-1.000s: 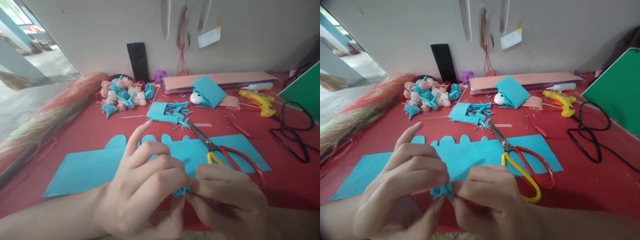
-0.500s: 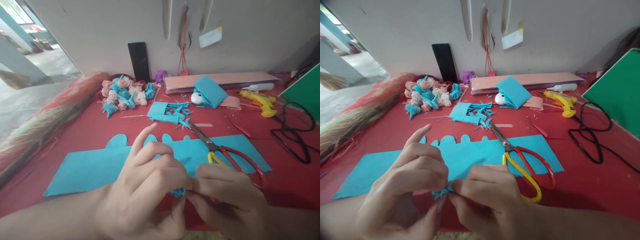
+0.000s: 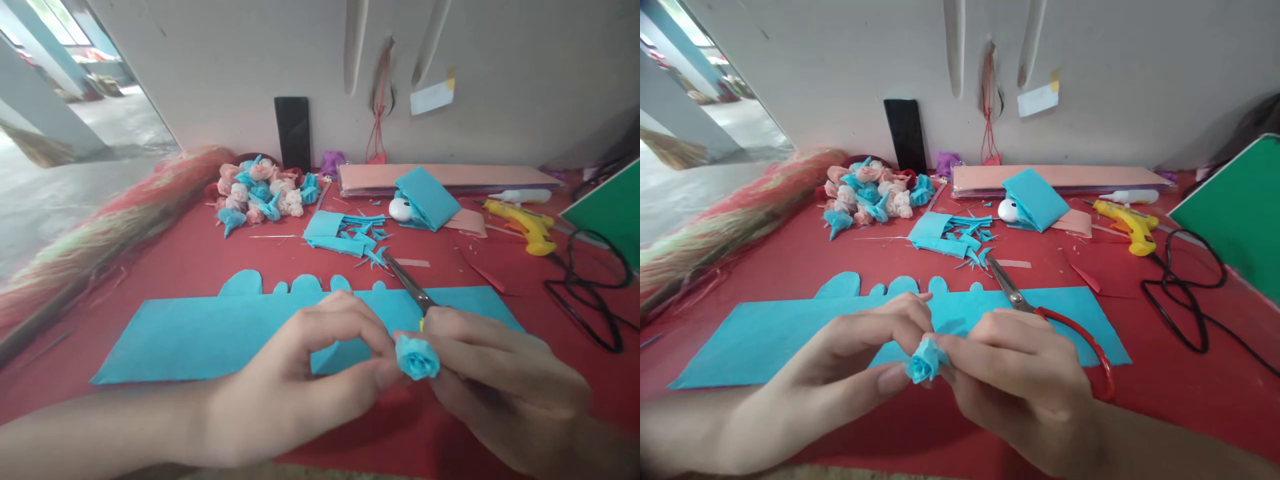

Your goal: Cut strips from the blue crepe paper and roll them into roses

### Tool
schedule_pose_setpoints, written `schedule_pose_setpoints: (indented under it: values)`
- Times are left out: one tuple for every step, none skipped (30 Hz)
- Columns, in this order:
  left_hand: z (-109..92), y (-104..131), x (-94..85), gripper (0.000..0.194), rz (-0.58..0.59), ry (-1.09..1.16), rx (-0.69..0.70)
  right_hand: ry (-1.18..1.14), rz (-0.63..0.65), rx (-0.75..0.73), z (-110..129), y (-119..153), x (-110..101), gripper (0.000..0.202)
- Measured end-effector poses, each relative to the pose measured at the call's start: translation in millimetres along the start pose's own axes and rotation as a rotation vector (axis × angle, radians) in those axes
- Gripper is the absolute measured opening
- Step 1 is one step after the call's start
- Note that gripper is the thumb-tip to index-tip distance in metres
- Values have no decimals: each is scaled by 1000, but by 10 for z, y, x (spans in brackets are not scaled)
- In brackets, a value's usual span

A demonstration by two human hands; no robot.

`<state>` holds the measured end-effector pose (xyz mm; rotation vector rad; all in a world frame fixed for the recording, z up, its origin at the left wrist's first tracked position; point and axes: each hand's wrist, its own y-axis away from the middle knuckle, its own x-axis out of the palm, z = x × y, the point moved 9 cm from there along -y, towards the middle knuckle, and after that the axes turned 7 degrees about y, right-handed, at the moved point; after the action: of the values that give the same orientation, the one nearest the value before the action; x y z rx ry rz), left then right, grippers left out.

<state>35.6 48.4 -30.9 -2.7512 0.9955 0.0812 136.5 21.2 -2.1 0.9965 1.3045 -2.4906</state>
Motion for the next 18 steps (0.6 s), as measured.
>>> schedule_pose_setpoints:
  values:
    - [62,6,1,9,-2,92,-60,13,-3,-28,18,-9,-15,19]
    - [126,18,10,10,-2,181,-119,38,4,-61,40,-17,-20,19]
    - [187,34,27,11,3,265,-173,73,22,-98,66,-22,-14,19]
    - [237,51,46,12,7,351,-217,110,39,-140,96,-24,-6,18]
    - [279,66,63,13,7,433,-253,143,55,-181,124,-22,5,17]
    - [312,79,81,14,7,505,-284,173,69,-215,145,-17,18,16]
    - [339,90,101,14,9,565,-313,196,79,-242,162,-11,30,16]
    - [358,98,118,13,11,612,-335,212,81,-255,167,-8,35,16]
    - [367,101,130,12,9,646,-347,222,81,-262,169,-6,38,16]
    - [370,102,137,11,6,667,-352,231,80,-264,167,-6,39,17]
    - [370,102,142,10,5,674,-355,238,80,-270,170,-6,38,17]
    - [367,100,142,10,1,671,-353,244,79,-279,176,-7,36,17]
    - [361,98,136,11,-4,651,-346,255,76,-289,184,-8,30,17]
    - [351,95,125,11,-10,616,-334,264,83,-300,192,-9,32,17]
    - [334,91,105,11,-21,570,-312,271,96,-307,199,-9,38,18]
    - [304,84,78,11,-33,514,-277,275,114,-306,199,-10,47,19]
    - [259,77,43,11,-51,449,-226,277,133,-304,199,-11,58,20]
    - [203,71,10,11,-66,381,-166,278,150,-299,199,-13,69,20]
